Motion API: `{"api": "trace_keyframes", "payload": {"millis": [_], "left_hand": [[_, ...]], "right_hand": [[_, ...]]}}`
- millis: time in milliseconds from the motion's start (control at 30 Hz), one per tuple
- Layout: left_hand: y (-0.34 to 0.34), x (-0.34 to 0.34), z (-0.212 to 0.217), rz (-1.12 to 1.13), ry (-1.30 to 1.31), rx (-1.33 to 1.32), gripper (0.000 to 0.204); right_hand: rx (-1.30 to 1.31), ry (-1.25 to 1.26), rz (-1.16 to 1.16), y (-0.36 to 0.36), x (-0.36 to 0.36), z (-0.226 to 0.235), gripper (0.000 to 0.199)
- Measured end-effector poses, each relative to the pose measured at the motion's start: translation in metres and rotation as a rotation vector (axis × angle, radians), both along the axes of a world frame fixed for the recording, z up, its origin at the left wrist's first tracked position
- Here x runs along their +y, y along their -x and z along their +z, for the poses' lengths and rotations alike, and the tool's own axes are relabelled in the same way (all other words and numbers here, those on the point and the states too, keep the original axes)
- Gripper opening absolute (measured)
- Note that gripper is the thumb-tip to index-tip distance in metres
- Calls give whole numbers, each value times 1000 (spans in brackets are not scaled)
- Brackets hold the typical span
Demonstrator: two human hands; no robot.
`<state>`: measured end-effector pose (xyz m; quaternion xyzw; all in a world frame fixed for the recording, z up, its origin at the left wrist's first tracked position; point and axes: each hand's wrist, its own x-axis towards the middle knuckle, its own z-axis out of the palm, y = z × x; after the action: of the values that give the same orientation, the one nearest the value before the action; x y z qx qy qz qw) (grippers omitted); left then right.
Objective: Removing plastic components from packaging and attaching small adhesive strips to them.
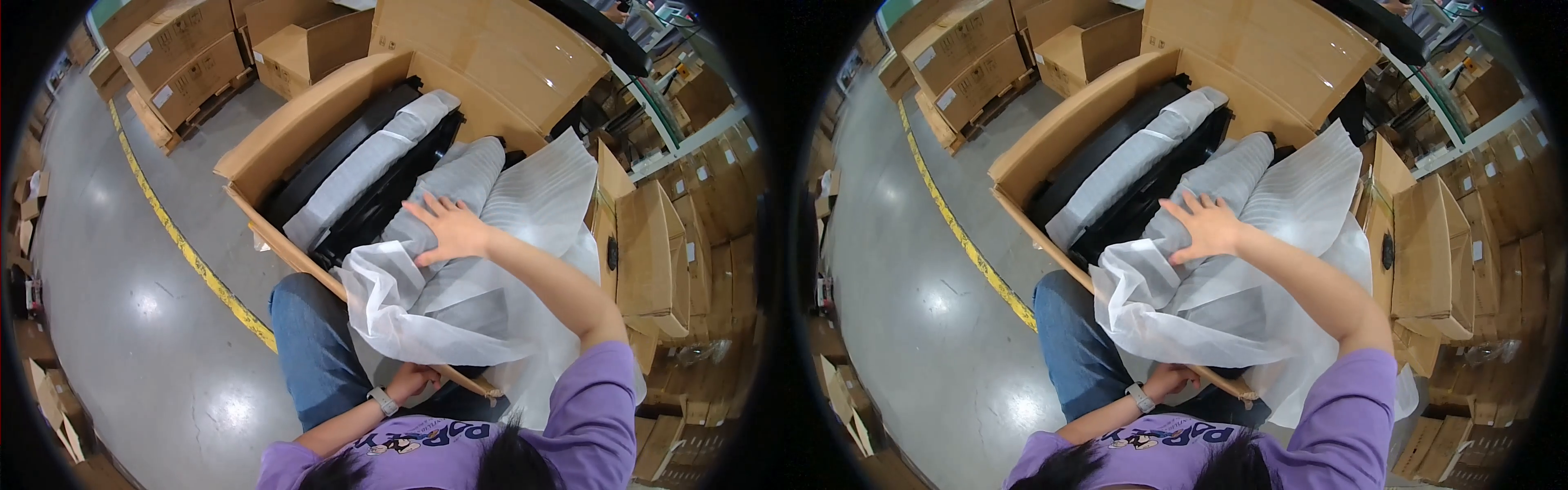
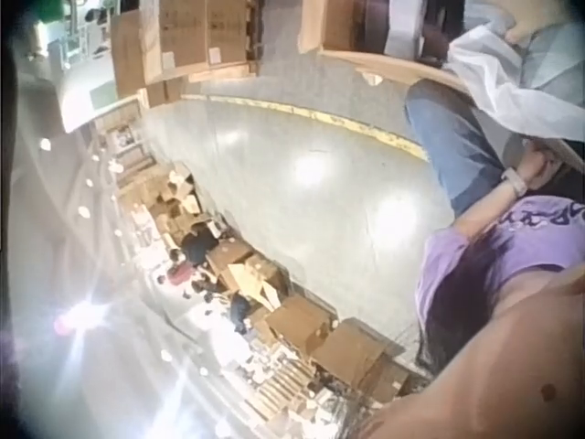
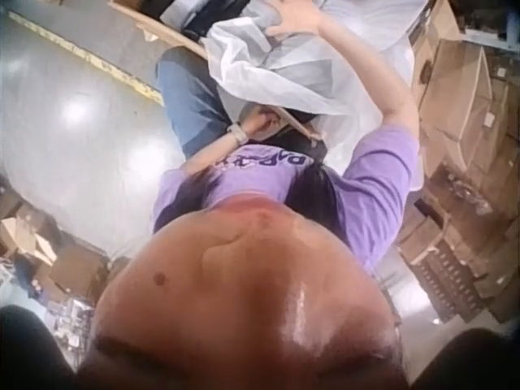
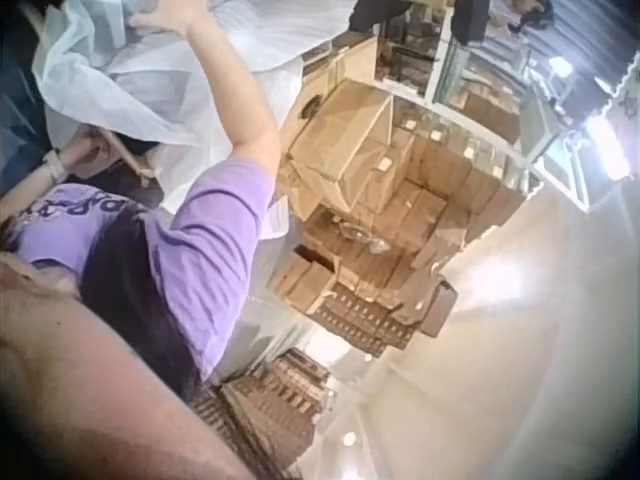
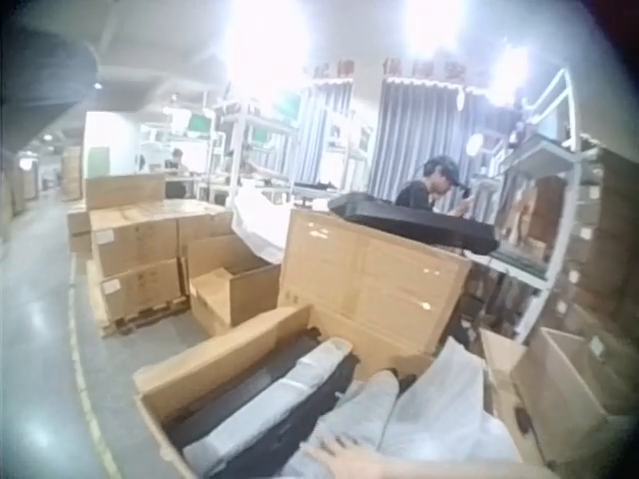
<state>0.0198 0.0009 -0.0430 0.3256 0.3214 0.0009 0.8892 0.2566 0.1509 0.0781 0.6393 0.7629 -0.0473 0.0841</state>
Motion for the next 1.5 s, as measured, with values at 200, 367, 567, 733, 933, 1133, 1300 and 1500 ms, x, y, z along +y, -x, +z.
{"api": "trace_keyframes", "payload": {"millis": [200,367,567,733,933,1133,1300,1500], "left_hand": [[11,-6,-5,-55,-37,-11,12],[16,-11,-9,-39,-57,-19,14],[20,-13,2,26,-45,-53,19],[21,-11,4,11,-77,-30,17],[18,-9,3,47,-75,-35,17],[16,-14,-1,33,-43,-50,17],[17,-13,1,-7,-128,-73,18],[24,-16,5,-51,-121,-86,20]], "right_hand": [[155,-27,49,1,-22,-3,32],[202,-237,0,8,-47,8,15],[267,-414,-47,22,-61,22,12],[348,-640,-13,26,-68,24,12],[396,-927,-346,11,-79,90,14],[644,-1043,-778,-37,-106,145,20],[832,-829,-887,-60,-175,134,21],[1039,-623,-985,-21,-256,114,21]]}}
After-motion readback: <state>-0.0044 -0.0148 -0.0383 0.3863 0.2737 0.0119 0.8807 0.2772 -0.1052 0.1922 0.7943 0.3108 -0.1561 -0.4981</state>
